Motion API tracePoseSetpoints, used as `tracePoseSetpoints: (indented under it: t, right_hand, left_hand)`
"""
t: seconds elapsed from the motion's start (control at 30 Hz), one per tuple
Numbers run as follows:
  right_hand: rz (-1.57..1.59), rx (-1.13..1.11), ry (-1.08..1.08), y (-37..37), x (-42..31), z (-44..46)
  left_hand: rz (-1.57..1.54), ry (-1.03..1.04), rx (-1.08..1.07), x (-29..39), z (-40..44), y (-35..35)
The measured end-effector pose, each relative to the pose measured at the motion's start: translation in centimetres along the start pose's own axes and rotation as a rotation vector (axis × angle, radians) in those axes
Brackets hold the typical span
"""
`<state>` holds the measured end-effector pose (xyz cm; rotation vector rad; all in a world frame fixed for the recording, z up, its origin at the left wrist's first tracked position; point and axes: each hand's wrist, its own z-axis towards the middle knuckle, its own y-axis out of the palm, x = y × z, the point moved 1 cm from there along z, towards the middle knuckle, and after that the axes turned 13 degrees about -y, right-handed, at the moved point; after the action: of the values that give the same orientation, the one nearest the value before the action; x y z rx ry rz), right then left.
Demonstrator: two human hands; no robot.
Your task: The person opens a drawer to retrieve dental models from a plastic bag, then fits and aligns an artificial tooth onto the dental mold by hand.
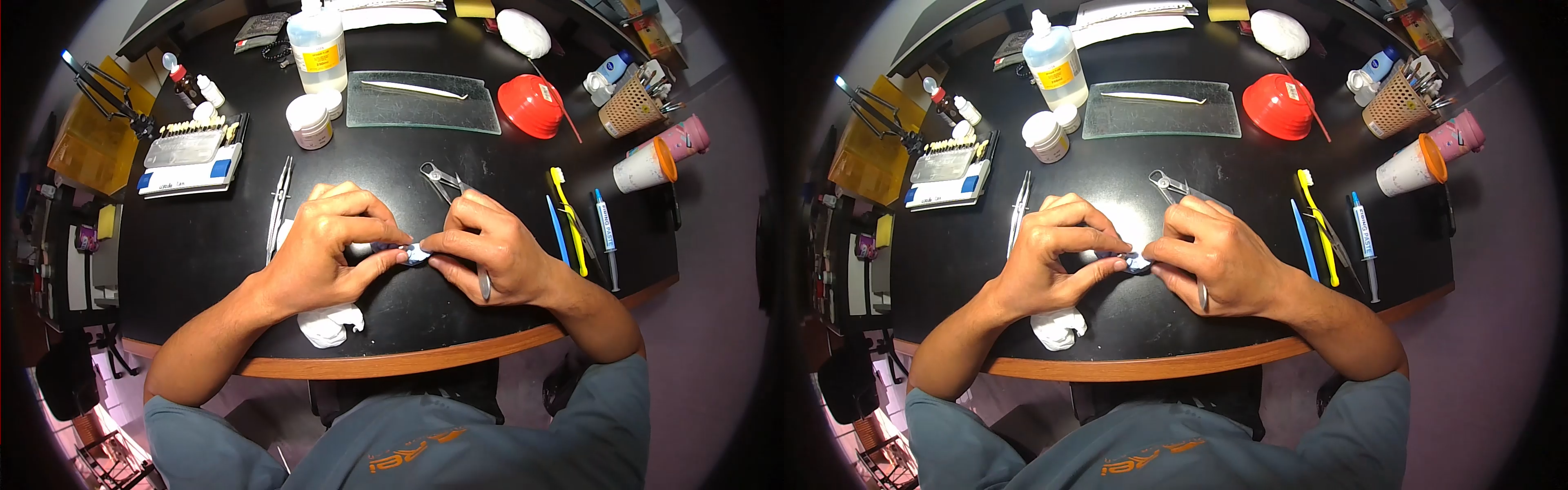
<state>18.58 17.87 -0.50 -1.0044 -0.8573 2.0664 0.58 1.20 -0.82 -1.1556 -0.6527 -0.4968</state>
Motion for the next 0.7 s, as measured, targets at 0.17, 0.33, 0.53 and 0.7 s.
tracePoseSetpoints:
  t: [0.17, 0.33, 0.53, 0.7]
  right_hand:
    - [-0.028, 0.038, 0.002, -1.4, 1.0, -0.1]
    - [-0.023, -0.04, 0.063, -2.5, 1.6, -0.2]
    - [0.002, -0.043, 0.053, -2.9, 2.2, -0.8]
    - [-0.169, 0.253, -0.118, -4.8, -1.9, 0.3]
  left_hand:
    - [0.076, 0.053, 0.095, 0.3, 0.0, -0.4]
    - [0.164, 0.17, 0.147, 1.0, 0.0, -0.9]
    - [0.197, 0.206, 0.245, 1.5, 0.1, -1.4]
    - [0.205, 0.211, 0.299, 1.1, 0.1, -1.9]
